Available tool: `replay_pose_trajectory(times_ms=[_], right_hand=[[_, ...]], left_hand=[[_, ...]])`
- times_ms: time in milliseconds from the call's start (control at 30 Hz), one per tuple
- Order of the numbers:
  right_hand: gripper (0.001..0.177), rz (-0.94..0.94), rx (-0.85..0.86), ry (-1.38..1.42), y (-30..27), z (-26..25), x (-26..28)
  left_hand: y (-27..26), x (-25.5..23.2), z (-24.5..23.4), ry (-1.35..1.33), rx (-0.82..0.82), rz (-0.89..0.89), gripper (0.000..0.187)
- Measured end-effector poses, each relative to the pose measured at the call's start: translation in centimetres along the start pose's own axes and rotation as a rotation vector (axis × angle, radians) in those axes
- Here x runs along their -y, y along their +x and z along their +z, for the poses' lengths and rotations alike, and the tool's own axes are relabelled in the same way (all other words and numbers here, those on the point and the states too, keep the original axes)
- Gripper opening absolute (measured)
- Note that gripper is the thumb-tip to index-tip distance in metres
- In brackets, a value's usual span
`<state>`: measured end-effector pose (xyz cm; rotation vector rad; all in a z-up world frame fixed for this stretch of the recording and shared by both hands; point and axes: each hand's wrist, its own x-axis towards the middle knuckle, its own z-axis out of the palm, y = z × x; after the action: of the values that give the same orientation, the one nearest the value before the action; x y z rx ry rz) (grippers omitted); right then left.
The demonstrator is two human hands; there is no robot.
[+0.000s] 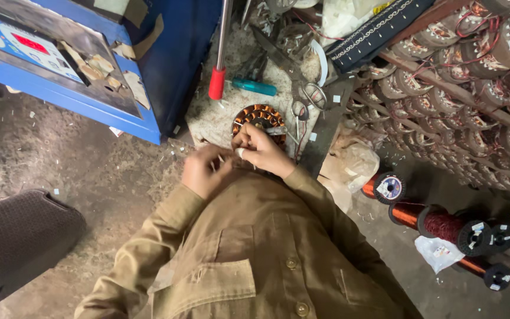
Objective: The person works on a circular copper-wound electrical component, likely a stator, using pliers and a small white tool. They repeatedly strip wire insulation, cut wires, and manipulate the component's terminals on a workbench.
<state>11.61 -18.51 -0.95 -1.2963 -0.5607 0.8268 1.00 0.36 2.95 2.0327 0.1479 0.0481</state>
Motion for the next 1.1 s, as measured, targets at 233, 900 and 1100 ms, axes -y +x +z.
replay_pose_trajectory(times_ms=[233,900,1100], right_hand=[[0.028,0.124,-0.002,0.017,0.2,0.0,0.5],[0.03,0.062,0.012,-0.053,0.0,0.3,0.1],[0.03,0.155,0.005,0.017,-0.1,0.4,0.2]], left_hand=[[0.3,0.8,-1.0,0.093,-0.05,0.083,0.027],[-1.2,4.8,4.0,0.069,-0.073,-0.013,0.023],[-1.6,7.4,5.2,-0.753,0.111,-0.676,0.044]])
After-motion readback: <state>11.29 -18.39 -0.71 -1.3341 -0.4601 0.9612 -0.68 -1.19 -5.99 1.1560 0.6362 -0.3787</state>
